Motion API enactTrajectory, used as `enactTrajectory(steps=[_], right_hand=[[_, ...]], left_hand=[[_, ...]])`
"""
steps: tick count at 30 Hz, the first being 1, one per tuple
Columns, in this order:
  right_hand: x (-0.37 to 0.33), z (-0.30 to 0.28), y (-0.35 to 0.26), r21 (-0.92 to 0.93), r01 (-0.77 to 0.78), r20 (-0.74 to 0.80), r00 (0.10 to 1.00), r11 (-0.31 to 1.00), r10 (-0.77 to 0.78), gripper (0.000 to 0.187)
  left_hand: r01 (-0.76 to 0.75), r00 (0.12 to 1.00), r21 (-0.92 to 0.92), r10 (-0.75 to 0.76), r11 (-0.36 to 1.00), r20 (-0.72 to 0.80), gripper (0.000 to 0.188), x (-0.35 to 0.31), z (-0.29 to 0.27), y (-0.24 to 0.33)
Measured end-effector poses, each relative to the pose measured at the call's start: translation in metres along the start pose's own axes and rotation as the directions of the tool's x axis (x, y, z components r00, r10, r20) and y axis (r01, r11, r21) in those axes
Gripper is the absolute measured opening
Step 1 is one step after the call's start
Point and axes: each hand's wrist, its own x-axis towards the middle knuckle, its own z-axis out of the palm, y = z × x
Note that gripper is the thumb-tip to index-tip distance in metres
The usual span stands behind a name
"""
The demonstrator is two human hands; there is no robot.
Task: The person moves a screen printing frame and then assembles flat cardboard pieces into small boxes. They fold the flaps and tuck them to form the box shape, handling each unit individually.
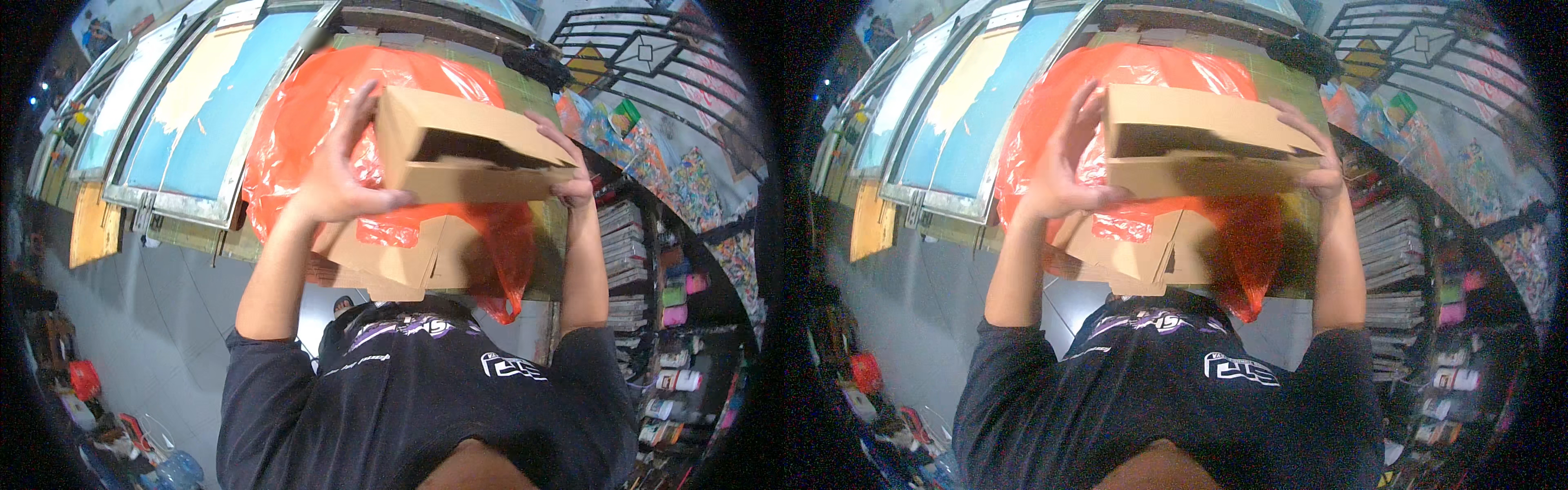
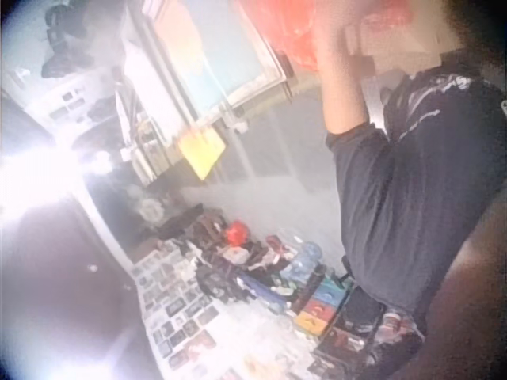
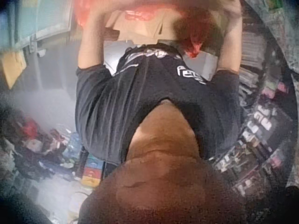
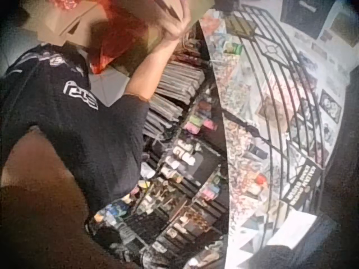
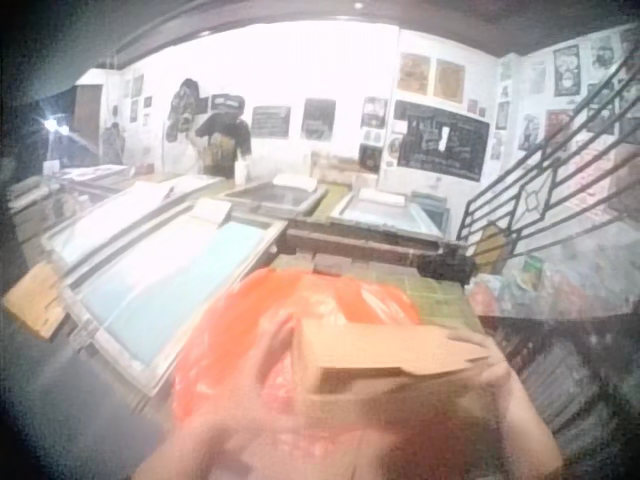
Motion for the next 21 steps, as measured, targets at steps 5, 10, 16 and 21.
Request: enactTrajectory(steps=[5,10,16,21], right_hand=[[0.006,0.012,0.019,-0.377,0.162,-0.007,0.984,0.912,-0.178,0.079],[0.007,0.019,0.029,-0.334,0.121,-0.01,0.991,0.935,-0.132,0.08],[0.002,0.015,0.018,-0.539,0.055,0.018,0.998,0.84,-0.054,0.083],[0.004,0.026,-0.012,-0.512,-0.077,-0.02,0.997,0.856,0.077,0.084]], left_hand=[[-0.167,0.986,0.357,0.153,0.919,0.068,0.098,-0.002,-0.009,-0.001],[-0.185,0.977,0.688,0.206,0.701,0.053,0.034,0.011,0.024,0.014],[-0.191,0.981,0.764,0.113,0.616,0.155,0.039,0.01,0.037,0.026],[-0.057,0.996,0.832,-0.032,0.552,0.089,0.054,0.014,0.046,0.032]])
